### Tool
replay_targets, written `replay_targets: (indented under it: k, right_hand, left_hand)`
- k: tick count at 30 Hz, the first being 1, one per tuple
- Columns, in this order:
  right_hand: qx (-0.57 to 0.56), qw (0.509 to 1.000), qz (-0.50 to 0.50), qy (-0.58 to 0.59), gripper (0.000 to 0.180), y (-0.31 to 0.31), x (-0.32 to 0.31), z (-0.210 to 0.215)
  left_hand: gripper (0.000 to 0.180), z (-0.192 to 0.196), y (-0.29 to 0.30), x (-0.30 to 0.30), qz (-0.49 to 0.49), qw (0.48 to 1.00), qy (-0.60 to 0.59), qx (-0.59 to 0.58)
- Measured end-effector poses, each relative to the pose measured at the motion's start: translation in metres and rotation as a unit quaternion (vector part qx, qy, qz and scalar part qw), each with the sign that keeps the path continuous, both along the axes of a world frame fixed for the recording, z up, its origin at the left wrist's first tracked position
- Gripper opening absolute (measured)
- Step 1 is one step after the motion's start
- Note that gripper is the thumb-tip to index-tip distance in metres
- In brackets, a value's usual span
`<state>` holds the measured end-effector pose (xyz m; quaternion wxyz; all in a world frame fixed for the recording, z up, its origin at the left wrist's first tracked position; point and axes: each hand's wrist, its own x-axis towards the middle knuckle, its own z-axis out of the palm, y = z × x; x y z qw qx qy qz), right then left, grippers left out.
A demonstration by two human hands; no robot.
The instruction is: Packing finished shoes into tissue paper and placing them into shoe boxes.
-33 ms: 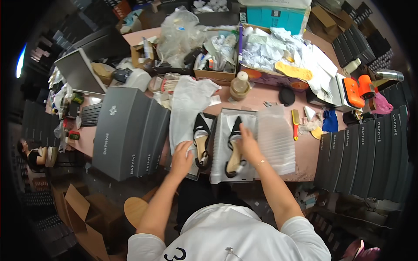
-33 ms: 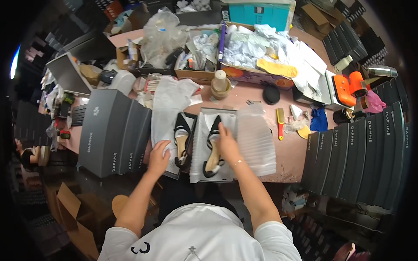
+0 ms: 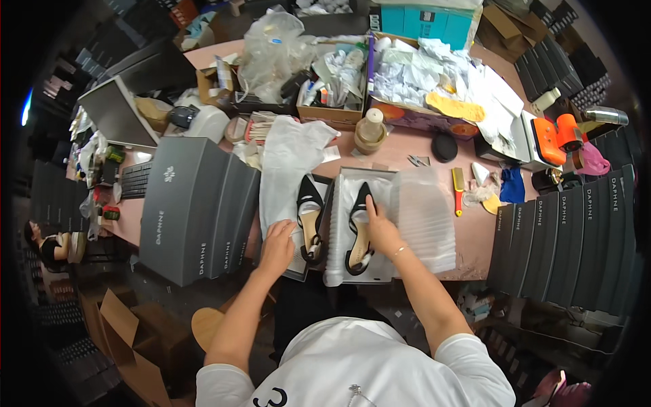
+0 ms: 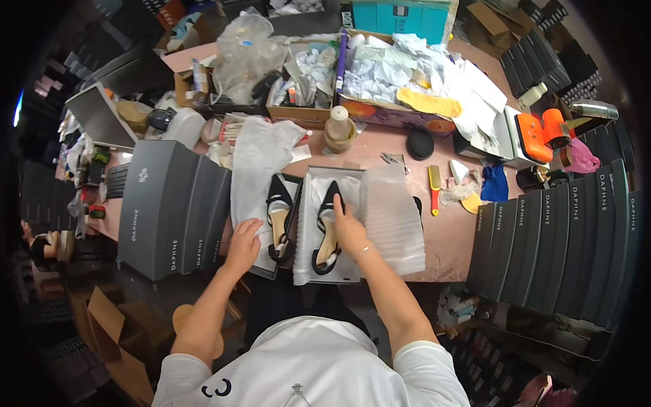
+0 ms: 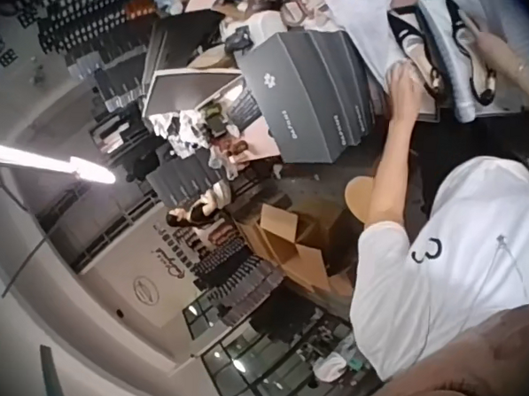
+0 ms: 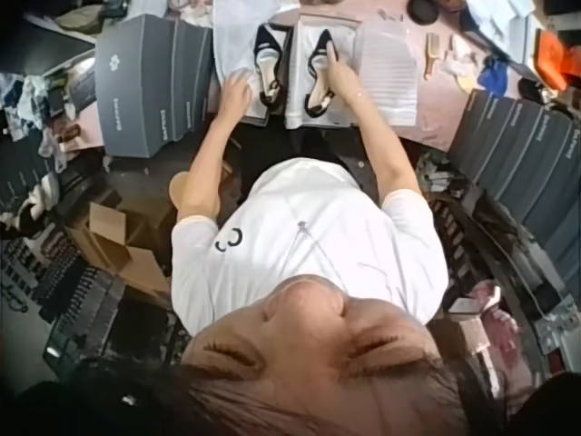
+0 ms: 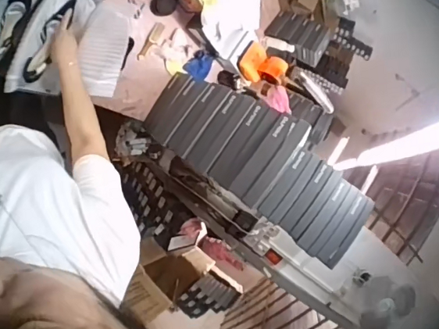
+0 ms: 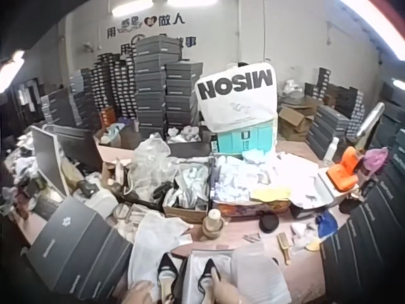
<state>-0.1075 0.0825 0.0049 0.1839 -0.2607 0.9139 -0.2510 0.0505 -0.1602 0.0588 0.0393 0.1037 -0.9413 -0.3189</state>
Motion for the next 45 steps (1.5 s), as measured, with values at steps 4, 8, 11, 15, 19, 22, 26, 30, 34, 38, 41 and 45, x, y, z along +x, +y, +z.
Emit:
replay_targets:
  k: [4,8,11,15,19,22,26,30,34,38,41,45]
  right_hand:
    - [0.106,0.962,0.205,0.145,0.057,0.010,0.010,0.036]
    - [0.091,0.906,0.375,0.174,0.047,0.029,0.026,0.031]
    - [0.079,0.900,0.399,0.158,0.037,0.019,0.027,0.009]
    - [-0.023,0.929,0.364,0.057,0.035,0.012,0.010,0.037]
    - [-0.215,0.957,0.141,-0.135,0.022,0.028,0.006,0.130]
    - [-0.370,0.893,0.047,-0.254,0.027,0.033,0.028,0.164]
    - [-0.421,0.828,0.056,-0.366,0.028,0.043,0.069,0.180]
    - [-0.449,0.785,0.053,-0.423,0.029,0.061,0.089,0.168]
    - [-0.444,0.767,0.021,-0.463,0.032,0.067,0.096,0.170]
    - [-0.456,0.750,-0.006,-0.479,0.032,0.065,0.094,0.161]
    - [-0.455,0.744,-0.050,-0.487,0.032,0.058,0.087,0.153]
    - [-0.192,0.943,-0.093,-0.255,0.036,0.040,0.042,0.114]
  left_hand:
    - [0.063,-0.040,-0.010,0.005,-0.177,0.974,-0.050,-0.132]
    - [0.068,-0.076,-0.001,-0.015,-0.200,0.974,-0.030,-0.099]
    - [0.068,-0.065,-0.003,-0.023,-0.191,0.980,-0.041,-0.037]
    - [0.047,0.005,-0.013,-0.035,-0.161,0.987,-0.010,0.011]
    - [0.022,0.102,0.002,-0.034,-0.055,0.966,-0.040,0.248]
    - [0.022,0.129,0.029,-0.009,-0.028,0.921,-0.093,0.378]
    - [0.028,0.135,0.071,0.024,-0.051,0.856,-0.031,0.514]
    - [0.029,0.128,0.094,0.040,-0.026,0.811,-0.068,0.580]
    - [0.027,0.118,0.102,0.044,-0.006,0.774,-0.076,0.628]
    - [0.027,0.120,0.105,0.037,0.022,0.752,-0.100,0.651]
    - [0.024,0.113,0.100,0.028,0.057,0.754,-0.112,0.645]
    - [0.024,0.106,0.091,0.008,0.116,0.750,-0.125,0.639]
